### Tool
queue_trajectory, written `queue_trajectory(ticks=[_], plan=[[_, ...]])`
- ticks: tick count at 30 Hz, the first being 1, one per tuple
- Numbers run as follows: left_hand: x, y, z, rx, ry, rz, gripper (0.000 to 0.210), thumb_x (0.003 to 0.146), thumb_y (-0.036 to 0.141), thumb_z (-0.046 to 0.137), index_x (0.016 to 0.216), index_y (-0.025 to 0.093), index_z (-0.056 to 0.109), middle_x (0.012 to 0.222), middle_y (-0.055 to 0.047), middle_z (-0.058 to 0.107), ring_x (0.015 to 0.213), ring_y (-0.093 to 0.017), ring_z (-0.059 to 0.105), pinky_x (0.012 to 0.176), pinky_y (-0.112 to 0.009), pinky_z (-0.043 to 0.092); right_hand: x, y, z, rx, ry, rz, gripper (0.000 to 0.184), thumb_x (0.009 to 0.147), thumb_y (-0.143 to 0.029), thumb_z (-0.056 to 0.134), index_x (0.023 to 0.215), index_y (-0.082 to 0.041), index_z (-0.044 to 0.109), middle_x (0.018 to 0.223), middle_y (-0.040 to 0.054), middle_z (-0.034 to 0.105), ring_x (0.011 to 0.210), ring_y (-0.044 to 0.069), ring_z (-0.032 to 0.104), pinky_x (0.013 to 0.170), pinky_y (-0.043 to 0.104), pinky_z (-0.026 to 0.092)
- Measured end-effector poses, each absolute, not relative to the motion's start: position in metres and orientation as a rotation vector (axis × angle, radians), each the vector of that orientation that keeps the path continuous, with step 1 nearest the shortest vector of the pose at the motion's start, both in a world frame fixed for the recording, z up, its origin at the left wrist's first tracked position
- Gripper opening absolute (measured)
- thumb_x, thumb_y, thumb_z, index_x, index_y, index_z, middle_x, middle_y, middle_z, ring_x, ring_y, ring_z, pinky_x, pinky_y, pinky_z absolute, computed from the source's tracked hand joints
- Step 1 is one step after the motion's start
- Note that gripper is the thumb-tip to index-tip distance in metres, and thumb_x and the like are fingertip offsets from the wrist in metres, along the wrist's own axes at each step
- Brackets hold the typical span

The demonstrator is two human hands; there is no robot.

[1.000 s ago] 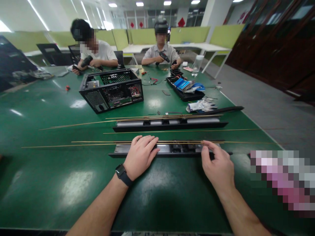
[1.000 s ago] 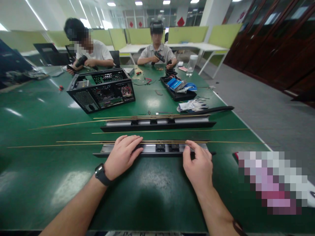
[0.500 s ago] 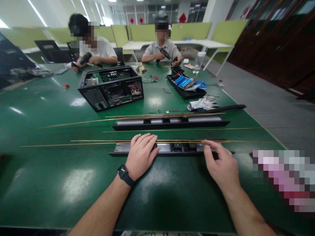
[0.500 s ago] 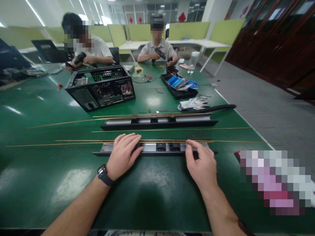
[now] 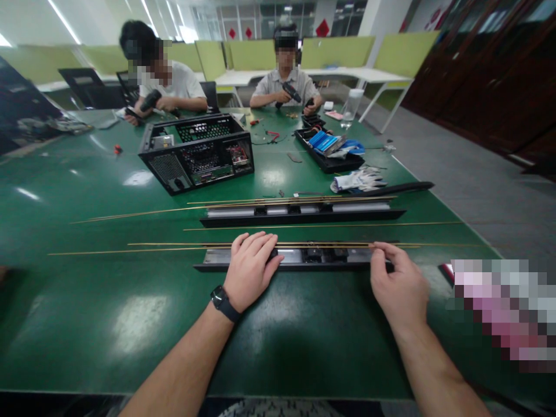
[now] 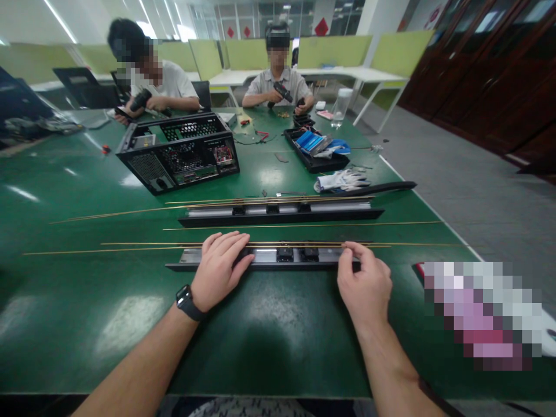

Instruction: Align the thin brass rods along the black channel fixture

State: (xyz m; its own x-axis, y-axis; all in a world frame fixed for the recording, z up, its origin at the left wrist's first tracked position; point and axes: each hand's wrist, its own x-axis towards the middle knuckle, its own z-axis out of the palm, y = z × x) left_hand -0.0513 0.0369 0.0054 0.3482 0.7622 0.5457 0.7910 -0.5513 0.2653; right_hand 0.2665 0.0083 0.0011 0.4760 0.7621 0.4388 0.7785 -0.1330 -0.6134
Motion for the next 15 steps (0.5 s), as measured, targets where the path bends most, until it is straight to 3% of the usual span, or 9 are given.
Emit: queue_trajectory(ticks=[15], plan=[[-0.0505,0.0366,0.0041,-2.539,-1.466,-1.012,0.035,0.110,0.035,0.064,0.142,0.022,0.068,0.138,-0.011,0.078,0.133,-0.030,0.070,0.119,-0.054,0.041,0.2672,0.0114,-0.0048,-1.865,-1.292,-0.081,0.035,0.097,-0.044,0.056,0.111,-0.023,0.080,0.107,0.0098,0.083,0.100,0.030,0.073,0.099,0.049,0.053]])
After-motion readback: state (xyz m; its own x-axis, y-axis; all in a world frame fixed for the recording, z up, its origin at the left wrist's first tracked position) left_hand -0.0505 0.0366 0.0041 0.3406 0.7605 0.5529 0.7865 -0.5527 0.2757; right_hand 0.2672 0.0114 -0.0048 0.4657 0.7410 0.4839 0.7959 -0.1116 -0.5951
